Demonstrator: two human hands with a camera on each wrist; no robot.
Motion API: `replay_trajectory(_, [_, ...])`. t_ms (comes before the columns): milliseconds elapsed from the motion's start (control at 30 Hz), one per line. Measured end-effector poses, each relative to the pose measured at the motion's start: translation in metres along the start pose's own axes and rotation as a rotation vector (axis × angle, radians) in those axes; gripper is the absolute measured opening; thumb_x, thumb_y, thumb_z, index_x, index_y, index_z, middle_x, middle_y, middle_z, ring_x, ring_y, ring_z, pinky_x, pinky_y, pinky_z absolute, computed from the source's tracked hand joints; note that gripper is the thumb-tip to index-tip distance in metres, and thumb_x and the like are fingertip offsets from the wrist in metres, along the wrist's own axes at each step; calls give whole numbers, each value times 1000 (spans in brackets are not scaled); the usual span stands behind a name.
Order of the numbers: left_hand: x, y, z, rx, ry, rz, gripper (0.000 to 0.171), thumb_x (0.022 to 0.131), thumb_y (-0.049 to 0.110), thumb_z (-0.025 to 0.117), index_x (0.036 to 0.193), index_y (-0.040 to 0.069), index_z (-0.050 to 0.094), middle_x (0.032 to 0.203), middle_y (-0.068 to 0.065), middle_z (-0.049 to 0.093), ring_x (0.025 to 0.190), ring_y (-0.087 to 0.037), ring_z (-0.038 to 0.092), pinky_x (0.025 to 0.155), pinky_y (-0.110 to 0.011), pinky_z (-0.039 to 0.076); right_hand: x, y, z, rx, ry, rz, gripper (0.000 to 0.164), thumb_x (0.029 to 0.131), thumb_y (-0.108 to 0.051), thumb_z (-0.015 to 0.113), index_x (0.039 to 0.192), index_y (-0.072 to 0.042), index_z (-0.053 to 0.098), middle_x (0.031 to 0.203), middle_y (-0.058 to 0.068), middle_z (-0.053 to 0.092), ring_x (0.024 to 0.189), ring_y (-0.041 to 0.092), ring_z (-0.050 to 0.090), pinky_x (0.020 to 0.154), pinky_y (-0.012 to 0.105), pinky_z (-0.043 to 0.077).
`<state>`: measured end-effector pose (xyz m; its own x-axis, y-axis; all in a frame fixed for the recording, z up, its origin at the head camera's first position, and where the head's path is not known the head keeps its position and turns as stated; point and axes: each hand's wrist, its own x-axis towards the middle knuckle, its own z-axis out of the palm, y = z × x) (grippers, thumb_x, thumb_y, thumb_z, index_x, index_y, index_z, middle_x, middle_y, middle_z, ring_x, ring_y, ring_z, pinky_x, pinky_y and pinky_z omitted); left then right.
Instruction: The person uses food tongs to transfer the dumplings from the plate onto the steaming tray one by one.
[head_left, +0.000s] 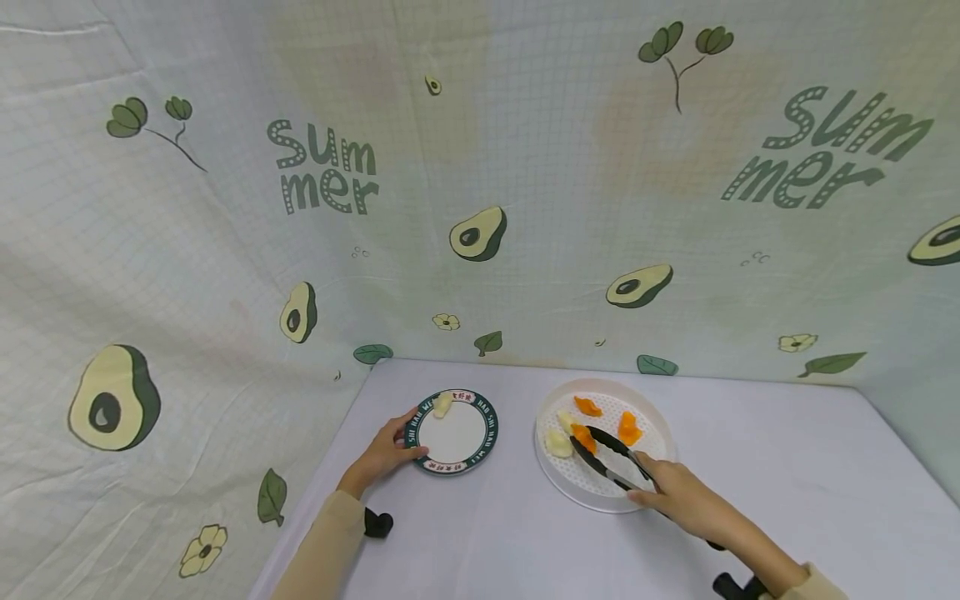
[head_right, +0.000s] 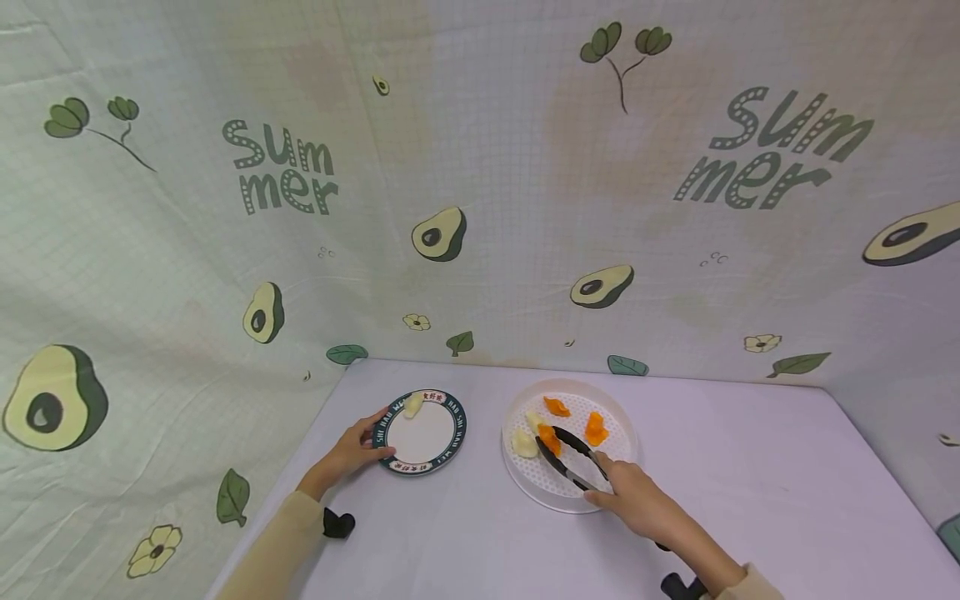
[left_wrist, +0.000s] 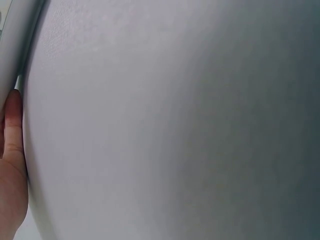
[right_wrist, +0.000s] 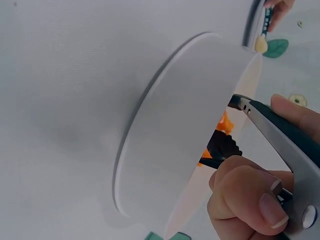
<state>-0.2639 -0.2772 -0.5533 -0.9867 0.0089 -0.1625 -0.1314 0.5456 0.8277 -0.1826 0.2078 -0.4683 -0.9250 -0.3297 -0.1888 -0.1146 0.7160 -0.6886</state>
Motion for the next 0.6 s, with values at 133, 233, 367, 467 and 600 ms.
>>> replay_trajectory(133, [2,-1,0,10,5,6,92,77,25,87,155,19,38,148,-19,40,128,-35,44,110,-49,40,-1,0,-1,4,6,-18,76,93,-27,70,139,23,36,66,4,44,62,17,43,50,25,36])
replay_trajectory(233, [2,-2,0,6,4,0,92,78,25,87,155,21,38,148,-18,40,128,-34,43,110,-48,40,-2,0,-4,-7,16,-44,78,93,-30,70,139,23,36,64,3,45,57,13,40,47,23,34])
replay_trajectory(367, [3,-2,0,3,3,8,92,78,25,87,155,20,38,149,-18,39,129,-34,43,110,-49,40,0,-3,-9,-12,36,-89,81,93,-33,70,140,23,35,62,0,44,54,10,36,46,22,32])
replay_trajectory(467, [3,-3,1,4,1,7,92,78,25,87,155,19,38,149,-18,39,129,-34,43,110,-49,40,3,-6,-12,-11,49,-114,83,93,-35,69,140,23,34,62,-1,43,54,9,35,45,21,31])
replay_trajectory(600, [3,-4,0,8,2,9,92,78,25,87,155,19,38,149,-18,40,130,-34,43,110,-48,41,11,-13,-15,-10,57,-156,83,94,-35,68,142,22,31,62,-2,42,54,8,35,45,21,32])
